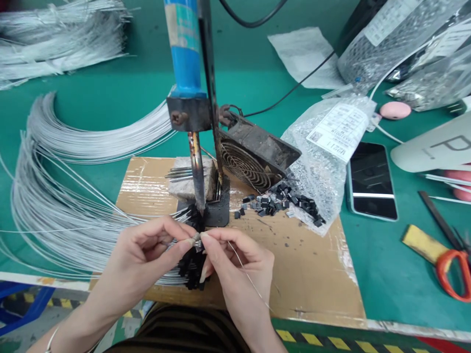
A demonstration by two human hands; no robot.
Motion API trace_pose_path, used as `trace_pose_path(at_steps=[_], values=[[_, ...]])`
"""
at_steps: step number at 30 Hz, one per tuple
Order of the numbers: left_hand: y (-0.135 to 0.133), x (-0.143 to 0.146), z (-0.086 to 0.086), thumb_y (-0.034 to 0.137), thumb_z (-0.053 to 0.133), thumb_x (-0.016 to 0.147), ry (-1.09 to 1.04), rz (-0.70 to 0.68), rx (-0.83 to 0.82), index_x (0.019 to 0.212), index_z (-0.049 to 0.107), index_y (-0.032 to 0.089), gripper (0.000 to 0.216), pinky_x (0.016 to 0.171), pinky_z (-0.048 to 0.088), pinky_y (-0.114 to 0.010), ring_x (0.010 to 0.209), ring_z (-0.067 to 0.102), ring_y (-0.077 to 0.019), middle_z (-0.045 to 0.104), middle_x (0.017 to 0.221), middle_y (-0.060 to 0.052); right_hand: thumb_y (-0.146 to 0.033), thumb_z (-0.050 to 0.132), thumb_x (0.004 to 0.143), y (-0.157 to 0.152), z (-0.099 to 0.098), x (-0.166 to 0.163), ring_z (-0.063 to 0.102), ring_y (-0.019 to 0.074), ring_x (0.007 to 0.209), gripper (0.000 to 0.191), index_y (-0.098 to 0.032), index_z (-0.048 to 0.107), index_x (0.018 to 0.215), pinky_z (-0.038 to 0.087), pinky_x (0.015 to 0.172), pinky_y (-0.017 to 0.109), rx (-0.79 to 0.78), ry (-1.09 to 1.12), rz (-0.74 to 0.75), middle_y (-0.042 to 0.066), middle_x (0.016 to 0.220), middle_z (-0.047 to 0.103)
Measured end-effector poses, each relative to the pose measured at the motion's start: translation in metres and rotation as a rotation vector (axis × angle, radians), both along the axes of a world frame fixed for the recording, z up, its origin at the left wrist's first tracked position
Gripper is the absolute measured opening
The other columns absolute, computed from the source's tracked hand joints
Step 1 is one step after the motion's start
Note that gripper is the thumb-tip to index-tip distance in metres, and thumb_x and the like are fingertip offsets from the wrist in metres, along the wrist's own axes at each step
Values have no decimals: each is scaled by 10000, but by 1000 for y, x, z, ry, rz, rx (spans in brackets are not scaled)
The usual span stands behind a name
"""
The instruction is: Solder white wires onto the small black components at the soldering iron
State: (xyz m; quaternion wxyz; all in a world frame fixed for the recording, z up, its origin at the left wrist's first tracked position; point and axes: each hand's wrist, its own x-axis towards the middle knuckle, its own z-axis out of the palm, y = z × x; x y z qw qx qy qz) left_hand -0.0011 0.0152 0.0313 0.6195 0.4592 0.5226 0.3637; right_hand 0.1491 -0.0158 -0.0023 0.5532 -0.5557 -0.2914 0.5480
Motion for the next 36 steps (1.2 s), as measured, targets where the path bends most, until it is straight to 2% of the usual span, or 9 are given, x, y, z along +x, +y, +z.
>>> trace_pose_path(at_steps=[8, 14, 17, 19, 22, 25, 28, 32, 36], values=[[4, 2, 3, 108, 728, 847, 22, 7, -19, 700, 723, 169, 160, 647, 512, -199, 701, 668, -122, 783, 781, -37, -307, 841, 897, -4, -2, 0, 598, 93, 441, 78, -237, 827, 866, 510, 460, 199, -12, -43, 0, -46, 579, 662], [7, 6, 2, 116, 737, 799, 44, 65, -5, 680, 729, 175, 133, 644, 526, -220, 692, 679, -138, 790, 776, -44, -389, 419, 1117, -15, -4, 6, 597, 144, 657, 388, -264, 756, 1263, 512, 602, 289, 110, -263, 126, 16, 870, 617], [8, 6, -3, 117, 735, 794, 56, 82, 31, 667, 722, 178, 142, 636, 526, -222, 665, 671, -134, 788, 761, -38, -336, 412, 1105, -18, -4, 6, 565, 143, 643, 334, -272, 653, 1327, 486, 605, 279, 88, -348, 64, -5, 846, 651], [8, 7, -6, 117, 735, 797, 61, 90, 61, 666, 721, 177, 144, 630, 522, -219, 655, 665, -128, 787, 758, -35, -293, 447, 1081, -19, -4, 6, 542, 135, 609, 255, -275, 602, 1283, 464, 582, 257, 118, -419, 17, -35, 787, 653], [10, 10, -8, 111, 731, 798, 78, 96, 77, 673, 721, 173, 140, 638, 519, -211, 669, 669, -123, 790, 766, -33, -239, 472, 1049, -17, -4, 9, 469, 126, 570, 117, -252, 568, 984, 396, 519, 244, 156, -546, 30, -47, 726, 549], [14, 12, -5, 108, 725, 800, 104, 92, 58, 676, 713, 171, 140, 653, 521, -212, 683, 670, -122, 792, 777, -34, -181, 464, 1037, -13, -3, 14, 420, 122, 570, 269, -240, 449, 775, 368, 518, 250, 203, -618, 95, -42, 714, 447], [17, 13, -2, 110, 719, 804, 137, 87, 46, 674, 705, 172, 144, 657, 518, -220, 688, 665, -126, 784, 770, -32, -135, 521, 1013, -9, -3, 16, 582, 133, 703, 237, -236, 502, 799, 478, 628, 250, 302, -629, 110, -5, 831, 584], [19, 12, -1, 117, 713, 815, 148, 86, 64, 697, 716, 173, 131, 652, 516, -213, 691, 665, -121, 782, 777, -22, -102, 623, 968, -6, -1, 12, 726, 210, 1122, 187, -243, 568, 858, 559, 892, 312, 340, -596, 45, 63, 1148, 767], [23, 14, -1, 110, 709, 818, 149, 102, 88, 708, 712, 174, 127, 650, 513, -203, 703, 671, -116, 783, 788, -14, -126, 660, 955, -6, 5, 4, 771, 246, 1135, 182, -250, 587, 845, 582, 941, 361, 270, -538, 0, 73, 1153, 820]])
